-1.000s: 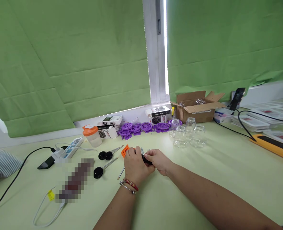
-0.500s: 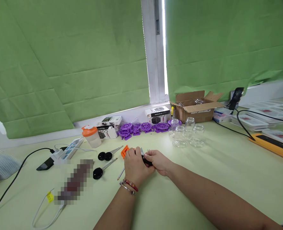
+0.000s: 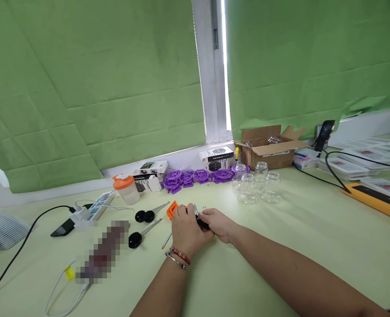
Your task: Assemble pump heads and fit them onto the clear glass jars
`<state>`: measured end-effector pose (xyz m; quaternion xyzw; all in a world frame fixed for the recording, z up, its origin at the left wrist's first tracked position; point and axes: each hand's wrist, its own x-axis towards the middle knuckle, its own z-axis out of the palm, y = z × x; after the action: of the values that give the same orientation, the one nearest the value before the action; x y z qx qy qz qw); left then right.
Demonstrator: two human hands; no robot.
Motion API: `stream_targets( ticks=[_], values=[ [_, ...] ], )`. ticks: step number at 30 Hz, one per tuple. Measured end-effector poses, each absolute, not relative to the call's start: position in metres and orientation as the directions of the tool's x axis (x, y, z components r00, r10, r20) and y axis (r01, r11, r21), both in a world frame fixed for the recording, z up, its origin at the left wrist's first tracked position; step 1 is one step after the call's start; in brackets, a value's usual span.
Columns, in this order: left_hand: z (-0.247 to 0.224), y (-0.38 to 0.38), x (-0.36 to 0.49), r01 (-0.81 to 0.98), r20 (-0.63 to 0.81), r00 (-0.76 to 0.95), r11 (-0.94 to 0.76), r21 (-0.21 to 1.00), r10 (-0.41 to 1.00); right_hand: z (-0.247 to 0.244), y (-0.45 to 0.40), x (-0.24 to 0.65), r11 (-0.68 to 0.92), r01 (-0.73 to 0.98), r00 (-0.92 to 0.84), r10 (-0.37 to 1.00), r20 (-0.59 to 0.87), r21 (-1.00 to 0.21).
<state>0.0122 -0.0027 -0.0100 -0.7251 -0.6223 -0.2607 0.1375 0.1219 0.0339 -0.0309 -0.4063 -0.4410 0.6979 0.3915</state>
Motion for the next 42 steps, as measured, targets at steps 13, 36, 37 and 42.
stream_targets(
  ticks=[13, 36, 37, 42],
  values=[
    [-0.009, -0.003, 0.0121, 0.975, 0.543, 0.102, -0.191, 0.112, 0.834, -0.0277, 0.0313, 0.1217, -0.323, -0.21, -0.359, 0.903, -0.234, -0.923],
    [-0.0102, -0.0008, 0.0097, 0.976, 0.528, 0.064, -0.162, 0.143, 0.847, -0.0265, 0.0324, 0.1226, -0.301, -0.236, -0.376, 0.905, -0.199, -0.924],
    [-0.0103, -0.0007, 0.0095, 0.977, 0.525, 0.062, -0.16, 0.143, 0.849, -0.0267, 0.0324, 0.1224, -0.298, -0.229, -0.371, 0.907, -0.2, -0.927],
    [-0.0093, -0.0003, 0.0093, 0.979, 0.528, 0.057, -0.15, 0.136, 0.847, -0.0282, 0.033, 0.1226, -0.267, -0.197, -0.331, 0.924, -0.192, -0.943]
  ],
)
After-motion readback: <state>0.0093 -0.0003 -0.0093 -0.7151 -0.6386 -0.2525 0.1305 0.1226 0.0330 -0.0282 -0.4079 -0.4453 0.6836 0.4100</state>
